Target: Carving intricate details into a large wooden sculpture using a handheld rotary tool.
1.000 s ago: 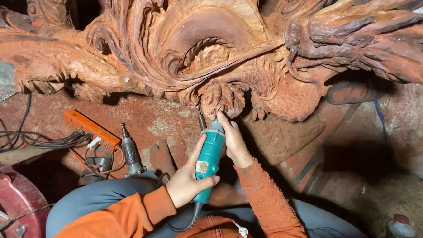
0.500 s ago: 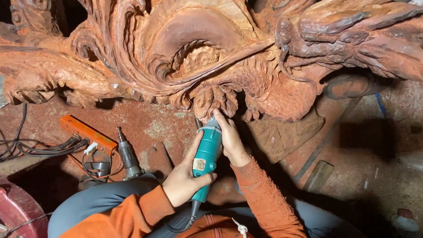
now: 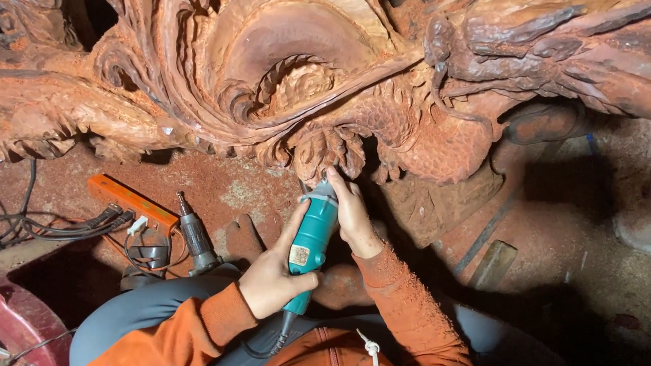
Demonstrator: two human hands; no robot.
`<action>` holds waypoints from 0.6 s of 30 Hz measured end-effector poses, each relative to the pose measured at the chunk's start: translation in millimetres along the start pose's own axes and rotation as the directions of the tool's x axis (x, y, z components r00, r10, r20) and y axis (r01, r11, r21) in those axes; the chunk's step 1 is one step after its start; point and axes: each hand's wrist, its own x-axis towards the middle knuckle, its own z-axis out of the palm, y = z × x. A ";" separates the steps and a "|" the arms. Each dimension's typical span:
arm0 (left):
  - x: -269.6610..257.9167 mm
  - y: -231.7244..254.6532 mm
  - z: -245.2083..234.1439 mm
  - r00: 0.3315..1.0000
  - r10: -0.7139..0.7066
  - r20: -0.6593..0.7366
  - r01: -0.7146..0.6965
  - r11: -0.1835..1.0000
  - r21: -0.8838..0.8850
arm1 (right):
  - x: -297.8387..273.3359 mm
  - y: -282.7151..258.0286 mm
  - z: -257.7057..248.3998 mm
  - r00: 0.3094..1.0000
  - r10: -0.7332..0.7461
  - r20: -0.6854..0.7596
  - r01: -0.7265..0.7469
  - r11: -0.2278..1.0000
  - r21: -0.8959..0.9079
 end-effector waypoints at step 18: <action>-8.2 12.3 -1.5 0.997 -0.078 0.017 0.076 0.992 0.103 | -12.3 -6.5 1.7 0.993 0.006 0.115 -0.015 0.997 0.075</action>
